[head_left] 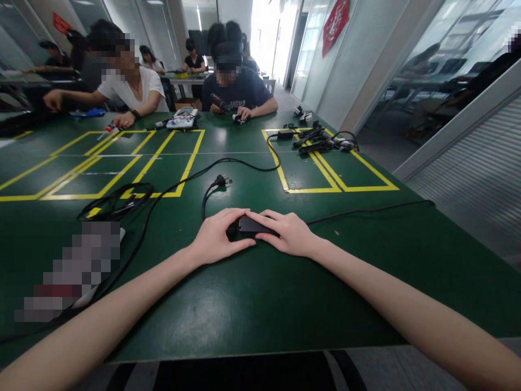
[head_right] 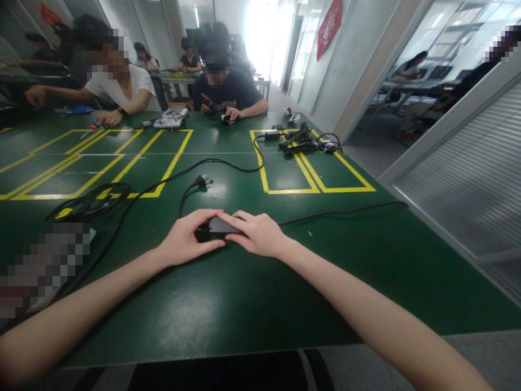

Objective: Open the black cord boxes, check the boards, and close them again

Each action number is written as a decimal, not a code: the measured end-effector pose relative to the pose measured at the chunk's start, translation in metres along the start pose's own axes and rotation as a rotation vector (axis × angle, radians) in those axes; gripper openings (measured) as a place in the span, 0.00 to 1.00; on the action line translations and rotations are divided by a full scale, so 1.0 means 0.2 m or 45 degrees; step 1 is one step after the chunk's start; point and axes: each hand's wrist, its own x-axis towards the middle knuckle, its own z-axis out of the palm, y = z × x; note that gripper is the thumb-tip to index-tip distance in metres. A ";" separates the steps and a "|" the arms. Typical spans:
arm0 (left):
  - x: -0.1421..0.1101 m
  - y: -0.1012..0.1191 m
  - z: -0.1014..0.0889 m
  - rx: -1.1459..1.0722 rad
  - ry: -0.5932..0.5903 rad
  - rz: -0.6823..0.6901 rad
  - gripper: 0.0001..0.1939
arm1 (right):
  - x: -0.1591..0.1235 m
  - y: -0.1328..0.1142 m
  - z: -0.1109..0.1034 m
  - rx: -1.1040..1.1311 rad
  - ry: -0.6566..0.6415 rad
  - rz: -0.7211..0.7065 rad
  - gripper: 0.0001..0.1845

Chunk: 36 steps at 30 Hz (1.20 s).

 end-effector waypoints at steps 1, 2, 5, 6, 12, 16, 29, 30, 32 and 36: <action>-0.01 -0.01 0.01 0.020 0.029 0.036 0.28 | 0.00 0.00 0.00 0.053 0.002 0.025 0.30; -0.01 -0.01 0.01 0.037 0.047 0.063 0.27 | 0.00 0.00 0.00 0.111 0.002 0.043 0.29; -0.02 -0.02 0.02 0.085 0.046 0.106 0.25 | 0.01 0.02 0.01 0.275 0.018 0.045 0.27; -0.02 -0.02 0.02 0.098 0.039 0.122 0.25 | 0.01 0.02 0.01 0.311 0.026 0.030 0.27; -0.01 -0.02 0.01 0.149 0.041 0.206 0.21 | 0.00 0.04 0.00 0.220 0.007 0.027 0.36; -0.01 -0.01 0.01 0.185 0.042 0.234 0.19 | 0.01 0.01 -0.01 0.089 -0.045 0.074 0.29; -0.01 0.00 0.01 0.206 0.057 0.172 0.18 | 0.00 0.02 -0.02 -0.027 0.029 -0.037 0.21; -0.01 0.00 0.02 0.199 0.063 0.193 0.17 | 0.00 0.02 -0.02 -0.027 0.027 -0.034 0.21; -0.01 0.00 0.01 0.182 0.061 0.225 0.16 | 0.01 0.01 -0.02 -0.011 0.022 -0.023 0.21; 0.00 0.00 0.01 0.192 0.048 0.229 0.15 | 0.00 0.01 -0.03 0.130 0.016 -0.004 0.24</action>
